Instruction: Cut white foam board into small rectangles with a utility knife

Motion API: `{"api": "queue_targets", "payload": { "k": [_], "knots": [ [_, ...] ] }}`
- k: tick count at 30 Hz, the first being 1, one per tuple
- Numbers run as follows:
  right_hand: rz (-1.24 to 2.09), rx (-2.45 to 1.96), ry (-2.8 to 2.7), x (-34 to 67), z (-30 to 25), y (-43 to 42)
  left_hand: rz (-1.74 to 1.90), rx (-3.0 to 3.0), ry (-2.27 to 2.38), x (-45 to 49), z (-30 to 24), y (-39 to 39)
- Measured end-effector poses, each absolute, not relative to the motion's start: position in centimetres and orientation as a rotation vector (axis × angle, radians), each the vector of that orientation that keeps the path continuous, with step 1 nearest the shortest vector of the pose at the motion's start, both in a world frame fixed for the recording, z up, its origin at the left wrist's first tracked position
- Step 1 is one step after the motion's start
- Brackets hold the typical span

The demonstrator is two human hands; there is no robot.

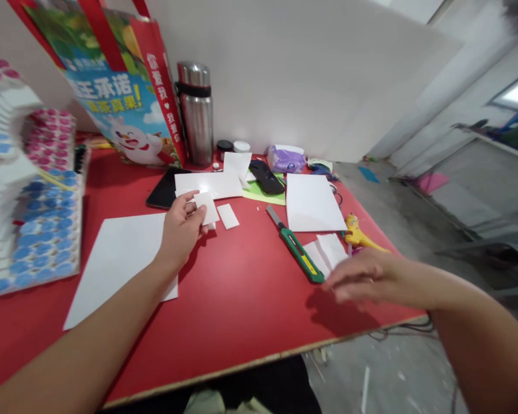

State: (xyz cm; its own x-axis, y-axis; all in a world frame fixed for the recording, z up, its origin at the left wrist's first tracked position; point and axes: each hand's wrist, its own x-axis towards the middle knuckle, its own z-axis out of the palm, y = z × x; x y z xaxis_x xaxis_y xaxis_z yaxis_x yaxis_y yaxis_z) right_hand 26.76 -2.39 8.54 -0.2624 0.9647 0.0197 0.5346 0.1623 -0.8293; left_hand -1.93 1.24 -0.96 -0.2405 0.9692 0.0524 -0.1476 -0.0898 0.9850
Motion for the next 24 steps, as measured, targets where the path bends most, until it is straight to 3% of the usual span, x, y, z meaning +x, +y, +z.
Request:
{"api": "queue_targets", "payload": {
  "k": [5,10,20,24],
  "knots": [
    [0.744,-1.504,-2.315,22.6,7.6,-0.3,1.667,1.032,1.31,-2.5,-1.0,1.4],
    [0.292,-1.842,-2.426,13.9,4.6,2.3,1.779,0.988,1.329,-2.8,-0.5,1.4],
    [0.402,-1.804,-2.318,13.9,2.0,4.6,1.34,1.242,1.58,-3.4,-1.4,1.7],
    [0.439,-1.658,-2.211,13.7,1.6,4.9,1.395,1.276,1.56,-3.5,-2.3,2.0]
  ]
}}
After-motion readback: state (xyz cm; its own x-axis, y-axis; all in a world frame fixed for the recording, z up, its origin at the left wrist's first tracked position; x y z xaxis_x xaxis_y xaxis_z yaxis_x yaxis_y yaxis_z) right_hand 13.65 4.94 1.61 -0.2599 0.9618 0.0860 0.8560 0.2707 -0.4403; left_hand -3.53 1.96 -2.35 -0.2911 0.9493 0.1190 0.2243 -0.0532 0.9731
